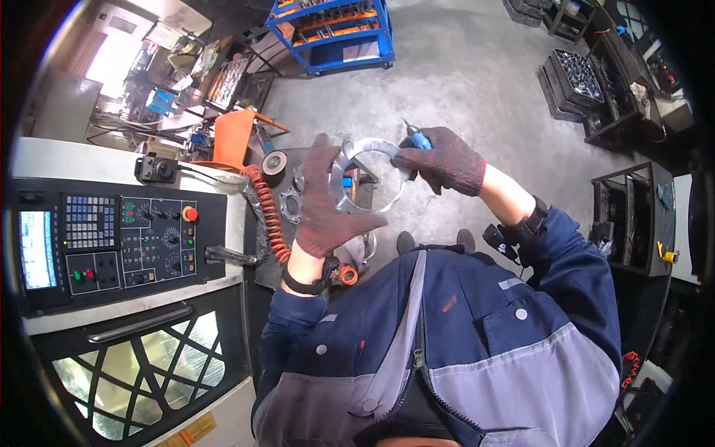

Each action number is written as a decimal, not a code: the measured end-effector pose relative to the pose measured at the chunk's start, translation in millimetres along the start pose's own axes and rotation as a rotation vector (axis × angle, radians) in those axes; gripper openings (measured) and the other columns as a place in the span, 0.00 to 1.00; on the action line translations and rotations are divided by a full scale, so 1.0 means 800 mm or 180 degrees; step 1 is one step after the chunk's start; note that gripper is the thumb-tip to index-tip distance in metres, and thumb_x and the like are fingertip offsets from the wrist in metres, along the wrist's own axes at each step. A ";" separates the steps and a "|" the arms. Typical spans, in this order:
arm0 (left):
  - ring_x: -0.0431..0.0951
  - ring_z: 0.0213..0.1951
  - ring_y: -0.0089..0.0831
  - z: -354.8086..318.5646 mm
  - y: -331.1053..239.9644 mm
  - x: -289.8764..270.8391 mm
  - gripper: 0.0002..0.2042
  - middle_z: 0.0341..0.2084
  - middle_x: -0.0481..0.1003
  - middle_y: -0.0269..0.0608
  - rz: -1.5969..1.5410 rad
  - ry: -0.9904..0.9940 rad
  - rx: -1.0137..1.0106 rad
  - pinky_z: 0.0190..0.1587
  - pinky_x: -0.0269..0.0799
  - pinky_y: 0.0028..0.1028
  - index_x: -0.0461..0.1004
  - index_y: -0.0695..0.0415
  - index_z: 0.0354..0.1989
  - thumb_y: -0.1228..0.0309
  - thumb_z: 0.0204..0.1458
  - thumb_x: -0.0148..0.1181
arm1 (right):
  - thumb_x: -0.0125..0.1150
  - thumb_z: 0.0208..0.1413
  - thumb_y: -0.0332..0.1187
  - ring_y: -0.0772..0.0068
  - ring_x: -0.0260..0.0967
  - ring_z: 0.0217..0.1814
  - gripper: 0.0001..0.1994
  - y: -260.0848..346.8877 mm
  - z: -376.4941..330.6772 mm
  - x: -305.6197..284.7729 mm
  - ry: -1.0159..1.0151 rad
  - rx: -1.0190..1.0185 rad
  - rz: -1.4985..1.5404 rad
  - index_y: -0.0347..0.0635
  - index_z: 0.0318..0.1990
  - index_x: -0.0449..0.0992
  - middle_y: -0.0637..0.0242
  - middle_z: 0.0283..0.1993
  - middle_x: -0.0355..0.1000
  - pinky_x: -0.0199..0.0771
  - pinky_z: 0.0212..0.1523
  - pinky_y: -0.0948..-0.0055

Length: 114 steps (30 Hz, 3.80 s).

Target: The person uses a handheld deburring tool to smooth the edges of several metal flanges. They pick up each part from a stack, rotate it to access different edges, and scrape the tool along the perimeter before placing the part back down.

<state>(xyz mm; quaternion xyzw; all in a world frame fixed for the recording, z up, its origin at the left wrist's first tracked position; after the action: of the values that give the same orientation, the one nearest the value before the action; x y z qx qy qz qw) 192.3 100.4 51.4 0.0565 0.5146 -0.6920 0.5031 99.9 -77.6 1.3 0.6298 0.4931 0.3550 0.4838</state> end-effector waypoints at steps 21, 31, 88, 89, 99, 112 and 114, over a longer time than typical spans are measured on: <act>0.71 0.62 0.63 0.010 -0.155 0.165 0.53 0.65 0.66 0.59 -0.4485 -0.1022 -0.1573 0.61 0.72 0.61 0.46 0.47 0.79 0.25 0.53 0.50 | 0.60 0.63 0.52 0.45 0.78 0.50 0.22 0.026 -0.166 -0.115 0.0299 -0.0794 -0.2120 0.44 0.51 0.79 0.50 0.45 0.80 0.77 0.50 0.54; 0.71 0.61 0.67 -0.016 -0.179 0.218 0.44 0.65 0.66 0.60 -0.5626 -0.0512 -0.1495 0.58 0.73 0.63 0.53 0.54 0.76 0.36 0.61 0.51 | 0.63 0.62 0.38 0.47 0.78 0.41 0.11 0.039 -0.198 -0.146 0.0089 -0.2202 -0.3130 0.48 0.49 0.77 0.56 0.41 0.77 0.78 0.39 0.55; 0.74 0.51 0.26 -0.007 -0.182 0.187 0.56 0.60 0.70 0.41 -0.2250 -0.0831 -0.0983 0.53 0.76 0.32 0.58 0.60 0.74 0.29 0.46 0.66 | 0.56 0.66 0.49 0.41 0.79 0.32 0.16 -0.019 -0.207 -0.066 0.0938 -0.1593 -0.3337 0.44 0.45 0.74 0.50 0.28 0.77 0.76 0.33 0.46; 0.74 0.50 0.26 -0.005 -0.174 0.187 0.56 0.59 0.70 0.40 -0.2246 -0.0849 -0.0947 0.52 0.76 0.32 0.58 0.60 0.74 0.28 0.45 0.65 | 0.57 0.66 0.48 0.41 0.79 0.32 0.16 -0.010 -0.215 -0.063 0.1070 -0.1635 -0.3426 0.44 0.45 0.74 0.51 0.28 0.77 0.76 0.32 0.46; 0.73 0.57 0.33 -0.017 -0.172 0.198 0.57 0.62 0.68 0.42 -0.1229 -0.0515 -0.0795 0.58 0.73 0.37 0.57 0.62 0.74 0.27 0.47 0.62 | 0.57 0.65 0.50 0.44 0.80 0.34 0.15 0.045 -0.174 -0.121 0.0366 -0.2098 -0.3493 0.49 0.46 0.76 0.55 0.33 0.80 0.77 0.33 0.49; 0.72 0.49 0.27 -0.010 -0.144 0.192 0.60 0.63 0.68 0.43 -0.1751 -0.0551 -0.1036 0.54 0.75 0.34 0.58 0.61 0.74 0.21 0.43 0.58 | 0.58 0.66 0.51 0.41 0.78 0.32 0.18 0.014 -0.215 -0.068 0.1022 -0.1828 -0.3434 0.43 0.44 0.75 0.51 0.29 0.78 0.76 0.33 0.48; 0.73 0.55 0.30 -0.022 -0.136 0.200 0.60 0.63 0.68 0.43 -0.1307 -0.0400 -0.1196 0.58 0.73 0.35 0.57 0.62 0.74 0.22 0.45 0.57 | 0.59 0.65 0.51 0.43 0.79 0.33 0.18 0.030 -0.204 -0.083 0.0840 -0.1813 -0.3578 0.44 0.44 0.75 0.52 0.30 0.78 0.76 0.33 0.49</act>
<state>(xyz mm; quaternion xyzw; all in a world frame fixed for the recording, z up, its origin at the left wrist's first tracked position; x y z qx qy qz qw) 24.3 7.7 19.1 -0.1862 0.6024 -0.6740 0.3850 -61.5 -100.8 71.8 0.0733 0.6897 0.2389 0.6797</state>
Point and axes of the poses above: each hand's wrist, its own z-axis towards the middle knuckle, its own x-axis out of the palm, y = z × x, the point moved 9 cm from there along z, towards the middle knuckle
